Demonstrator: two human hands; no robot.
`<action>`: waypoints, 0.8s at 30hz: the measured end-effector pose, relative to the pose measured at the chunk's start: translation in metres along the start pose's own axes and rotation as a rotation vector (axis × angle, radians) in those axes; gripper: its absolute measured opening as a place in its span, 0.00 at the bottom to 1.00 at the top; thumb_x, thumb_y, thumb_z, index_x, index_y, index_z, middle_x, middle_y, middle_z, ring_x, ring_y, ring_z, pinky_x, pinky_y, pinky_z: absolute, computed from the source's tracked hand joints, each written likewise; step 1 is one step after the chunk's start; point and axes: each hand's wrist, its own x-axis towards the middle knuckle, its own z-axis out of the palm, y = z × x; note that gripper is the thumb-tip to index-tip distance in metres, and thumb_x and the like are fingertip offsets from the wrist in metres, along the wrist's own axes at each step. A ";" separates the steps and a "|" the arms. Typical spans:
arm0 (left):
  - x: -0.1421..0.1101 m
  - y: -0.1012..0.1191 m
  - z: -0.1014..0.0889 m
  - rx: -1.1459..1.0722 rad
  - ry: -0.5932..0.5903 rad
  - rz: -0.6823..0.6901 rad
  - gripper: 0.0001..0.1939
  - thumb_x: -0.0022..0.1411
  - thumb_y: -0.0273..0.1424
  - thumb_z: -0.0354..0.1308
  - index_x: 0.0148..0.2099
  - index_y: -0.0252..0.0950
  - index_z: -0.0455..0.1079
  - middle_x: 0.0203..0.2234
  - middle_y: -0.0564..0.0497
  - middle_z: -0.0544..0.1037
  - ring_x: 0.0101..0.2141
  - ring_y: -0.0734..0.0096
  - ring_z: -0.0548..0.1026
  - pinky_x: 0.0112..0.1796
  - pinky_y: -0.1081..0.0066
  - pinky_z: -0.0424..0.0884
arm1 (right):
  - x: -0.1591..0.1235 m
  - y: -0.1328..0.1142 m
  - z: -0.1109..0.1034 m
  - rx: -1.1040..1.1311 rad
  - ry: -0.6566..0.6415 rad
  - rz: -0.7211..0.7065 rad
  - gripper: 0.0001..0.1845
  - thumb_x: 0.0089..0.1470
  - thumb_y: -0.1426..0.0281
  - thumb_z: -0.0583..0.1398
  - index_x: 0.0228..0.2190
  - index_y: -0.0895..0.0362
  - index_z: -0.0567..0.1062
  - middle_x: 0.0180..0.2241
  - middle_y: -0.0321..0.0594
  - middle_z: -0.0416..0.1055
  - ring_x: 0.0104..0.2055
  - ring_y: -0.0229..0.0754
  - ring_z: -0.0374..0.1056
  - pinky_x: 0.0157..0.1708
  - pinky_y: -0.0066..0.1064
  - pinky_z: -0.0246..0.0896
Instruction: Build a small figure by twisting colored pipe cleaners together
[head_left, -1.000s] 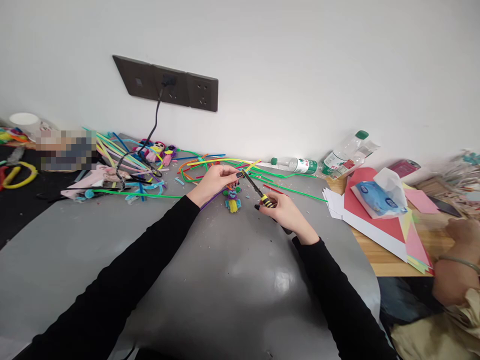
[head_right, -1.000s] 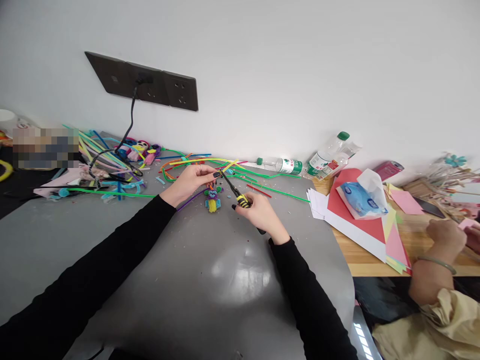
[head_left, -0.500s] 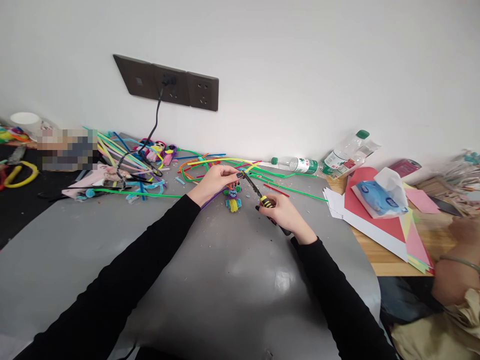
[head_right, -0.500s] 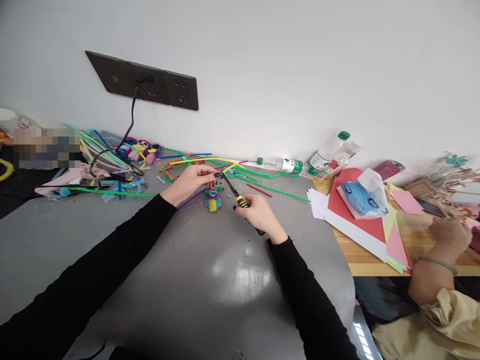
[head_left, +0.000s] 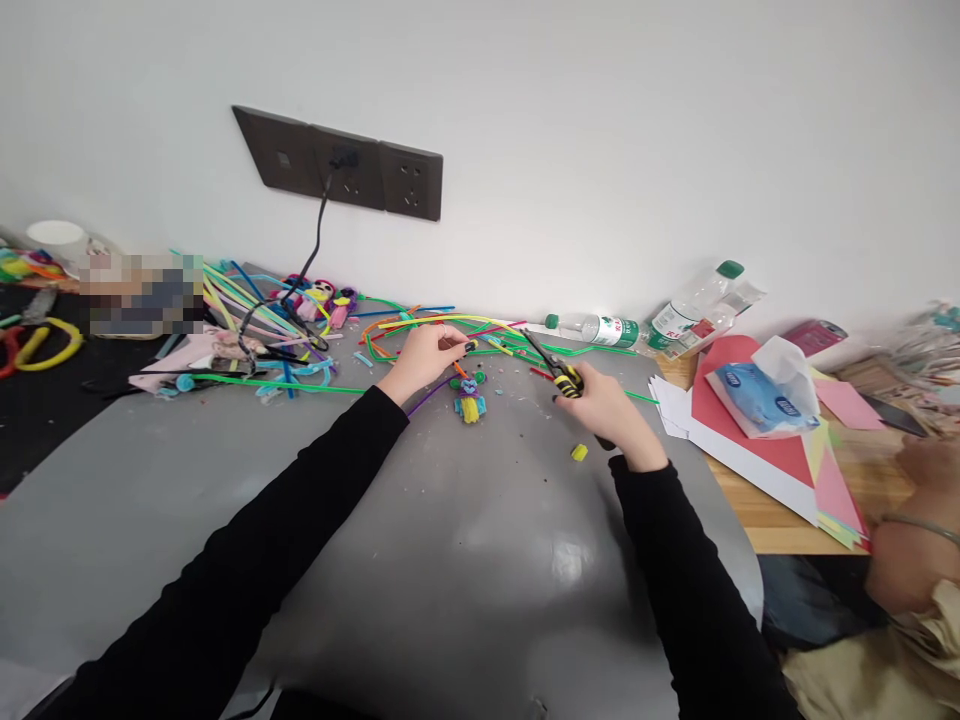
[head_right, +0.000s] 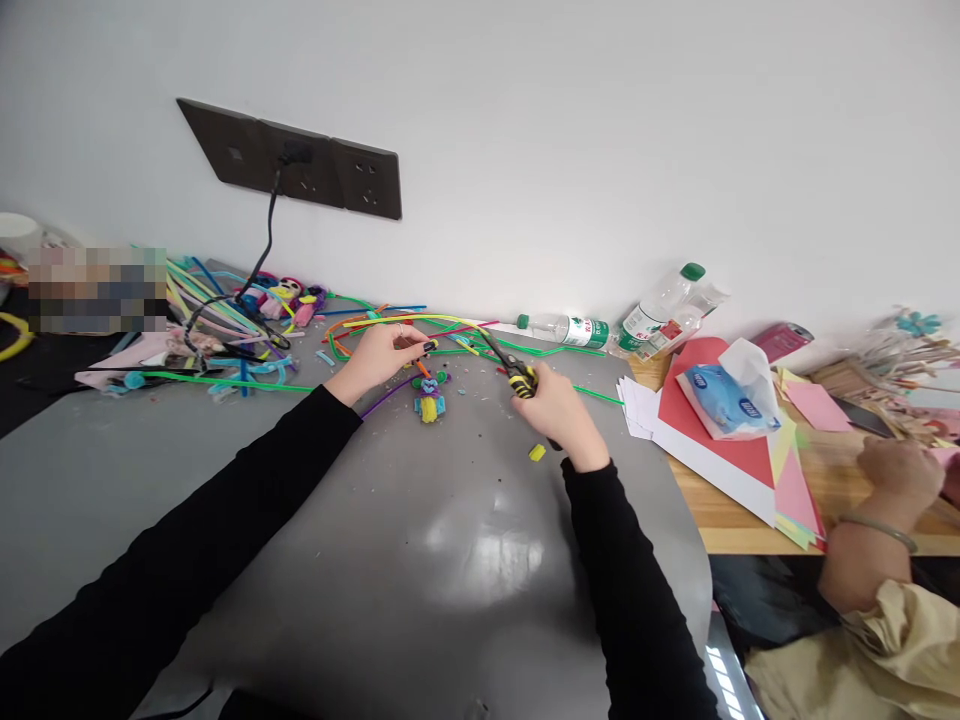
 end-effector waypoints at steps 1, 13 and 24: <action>0.001 -0.002 -0.001 0.086 0.025 0.031 0.08 0.58 0.34 0.63 0.35 0.35 0.80 0.31 0.47 0.83 0.34 0.61 0.79 0.40 0.65 0.74 | 0.006 0.008 -0.004 -0.130 0.009 0.050 0.14 0.49 0.67 0.60 0.39 0.57 0.72 0.37 0.47 0.75 0.38 0.49 0.69 0.33 0.33 0.55; 0.002 -0.010 0.009 0.215 -0.038 0.024 0.08 0.56 0.24 0.61 0.37 0.35 0.80 0.32 0.47 0.84 0.33 0.61 0.81 0.39 0.66 0.75 | 0.070 0.045 -0.018 -0.260 0.164 -0.125 0.21 0.58 0.70 0.60 0.53 0.60 0.75 0.52 0.55 0.69 0.54 0.55 0.69 0.53 0.40 0.63; 0.003 -0.008 0.010 0.363 -0.059 0.097 0.11 0.61 0.25 0.59 0.39 0.35 0.83 0.34 0.45 0.84 0.35 0.60 0.80 0.39 0.66 0.73 | 0.103 -0.026 0.057 -0.293 0.036 -0.510 0.09 0.61 0.78 0.55 0.38 0.59 0.75 0.42 0.53 0.71 0.47 0.53 0.66 0.49 0.43 0.64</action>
